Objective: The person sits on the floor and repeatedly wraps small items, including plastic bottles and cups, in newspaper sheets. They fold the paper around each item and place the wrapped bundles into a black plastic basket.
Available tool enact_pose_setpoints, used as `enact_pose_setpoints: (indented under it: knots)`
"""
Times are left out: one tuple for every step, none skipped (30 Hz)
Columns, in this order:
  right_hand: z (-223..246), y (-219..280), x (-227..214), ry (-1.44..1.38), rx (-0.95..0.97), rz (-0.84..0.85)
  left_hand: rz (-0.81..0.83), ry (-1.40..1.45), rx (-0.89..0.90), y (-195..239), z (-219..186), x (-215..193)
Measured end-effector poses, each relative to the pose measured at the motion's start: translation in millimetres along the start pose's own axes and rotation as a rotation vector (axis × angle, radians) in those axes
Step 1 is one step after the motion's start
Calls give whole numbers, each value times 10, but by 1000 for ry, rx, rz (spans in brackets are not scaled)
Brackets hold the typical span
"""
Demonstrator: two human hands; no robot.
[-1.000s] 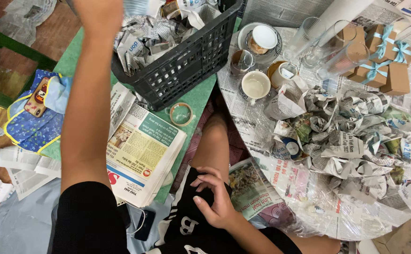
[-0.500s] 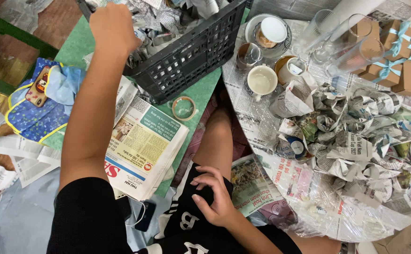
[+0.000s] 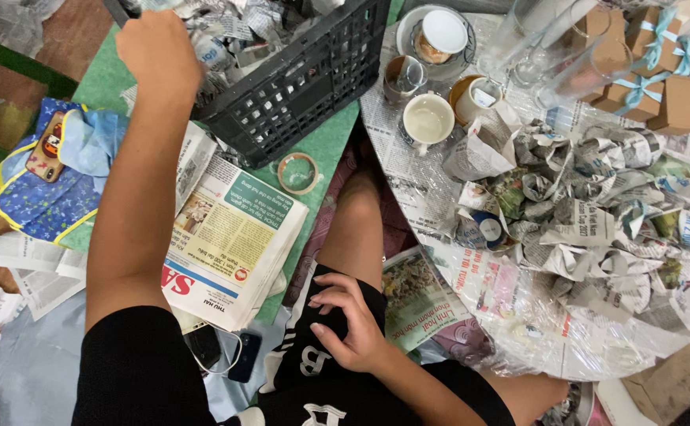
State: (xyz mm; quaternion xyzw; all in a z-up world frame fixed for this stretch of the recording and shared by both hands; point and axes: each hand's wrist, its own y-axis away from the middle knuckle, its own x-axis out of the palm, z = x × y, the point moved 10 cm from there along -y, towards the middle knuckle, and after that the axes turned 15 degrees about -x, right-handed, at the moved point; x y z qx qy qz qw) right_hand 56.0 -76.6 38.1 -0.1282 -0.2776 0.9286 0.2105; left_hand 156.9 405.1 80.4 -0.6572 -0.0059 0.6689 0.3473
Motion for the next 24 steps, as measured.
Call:
enact_pose_setpoints:
  knots:
    - [11,0,-8,-2,-8,4,-45,-32,21,19,-21,-61]
    - [22,5,-19,8,-9,7,-55,1,34,54,-27,-125]
    - [33,7,-23,18,-9,5,-65,34,51,100,-18,-212]
    - [32,1,-28,28,-9,4,-75,67,67,144,2,-319]
    - [35,8,-32,29,-7,1,-123,141,97,208,23,-485]
    - [42,22,-40,30,-4,-3,-170,214,127,272,59,-661]
    - [51,36,-43,29,-2,-5,-217,286,154,323,107,-842]
    - [63,51,-44,32,-1,-7,-343,323,190,379,150,-1080]
    - [65,52,-41,32,-3,-7,-472,357,223,437,214,-1309]
    - [73,56,-35,32,-5,-6,-518,419,231,493,271,-1450]
    - [72,49,-32,36,-7,-5,-567,479,240,536,336,-1584]
    - [72,42,-30,40,-8,-3,-536,566,223,536,420,-1651]
    - [83,42,-36,45,-9,-3,-452,746,205,527,475,-1671]
    - [87,35,-54,54,-11,-10,-378,930,183,525,530,-1686]
    - [85,23,-79,63,-15,-18,-241,1201,158,517,515,-1638]
    - [88,17,-111,73,-19,-26,-92,1465,131,535,456,-1574]
    - [75,21,-155,92,-3,-36,48,1536,125,640,298,-1523]
    - [51,30,-213,111,13,-46,190,1603,118,815,128,-1480]
    - [20,58,-282,133,32,-57,156,1435,207,1122,-51,-1587]
    - [-42,95,-347,50,61,-94,254,1480,301,1366,-319,-1639]
    - [-105,156,-411,-29,92,-138,404,1613,390,1698,-550,-1701]
    - [-175,231,-457,-109,122,-182,556,1467,328,2005,-780,-1618]
    - [-243,325,-538,-191,139,-276,660,1411,436,2365,-994,-1693]
    - [-323,430,-614,-271,154,-372,933,1308,483,2721,-1289,-1613]
